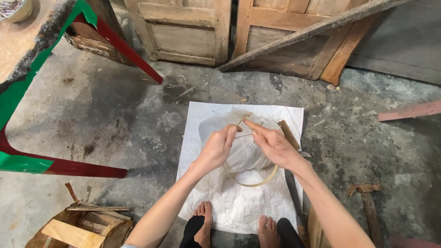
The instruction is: The person uses a curved blade to split and smooth thin bamboo strips. They bend the strips into circular shapes and secure them with a purple string. The person repeats this process to create multiple bamboo rings.
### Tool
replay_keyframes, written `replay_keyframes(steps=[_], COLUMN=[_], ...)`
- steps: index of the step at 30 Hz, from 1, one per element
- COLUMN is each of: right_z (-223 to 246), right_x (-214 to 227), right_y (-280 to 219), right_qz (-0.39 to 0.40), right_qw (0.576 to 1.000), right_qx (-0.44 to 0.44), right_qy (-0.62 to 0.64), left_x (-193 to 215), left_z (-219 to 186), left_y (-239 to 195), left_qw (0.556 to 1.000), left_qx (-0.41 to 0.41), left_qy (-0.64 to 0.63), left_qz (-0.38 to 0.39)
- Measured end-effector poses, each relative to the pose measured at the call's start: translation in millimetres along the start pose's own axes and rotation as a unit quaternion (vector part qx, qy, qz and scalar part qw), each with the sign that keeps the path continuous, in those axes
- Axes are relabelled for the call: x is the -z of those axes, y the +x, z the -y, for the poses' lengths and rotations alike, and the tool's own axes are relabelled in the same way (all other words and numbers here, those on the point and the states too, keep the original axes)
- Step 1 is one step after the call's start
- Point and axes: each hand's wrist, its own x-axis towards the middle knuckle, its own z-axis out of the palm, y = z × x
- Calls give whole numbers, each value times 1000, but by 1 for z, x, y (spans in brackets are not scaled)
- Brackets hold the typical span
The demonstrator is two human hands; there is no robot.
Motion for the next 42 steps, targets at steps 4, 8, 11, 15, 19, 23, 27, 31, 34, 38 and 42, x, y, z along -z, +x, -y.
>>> replay_keyframes(steps=[4,8,11,15,19,23,27,31,34,38,42], right_z=[5,34,14,20,1,-1,10,11,2,-5,-13], right_x=[8,14,5,-2,-11,-16,-22,-23,-26,-29,-30], right_y=[1,-6,0,4,7,7,7,5,5,3,2], right_qz=[27,21,9,-7,27,42,62,81,71,46,16], right_qw=[998,986,982,978,965,962,956,957,962,967,976], right_qx=[-16,-23,-26,-12,14,18,27,-11,-22,-25,-13], right_qy=[-59,-164,-185,-209,-261,-268,-284,-280,-261,-249,-219], left_x=[-3,9,-6,0,15,22,28,28,28,28,15], left_z=[30,28,35,17,6,8,4,3,5,2,3], left_y=[20,22,30,17,6,8,9,11,14,13,4], left_qw=[973,920,945,994,991,984,976,974,974,978,993], left_qx=[-4,-6,-15,9,-36,-32,-18,-18,-19,-18,-31], left_qy=[-224,-377,-322,-96,-73,-85,-76,-58,-55,-93,-57], left_qz=[62,111,63,47,111,152,204,220,218,184,102])
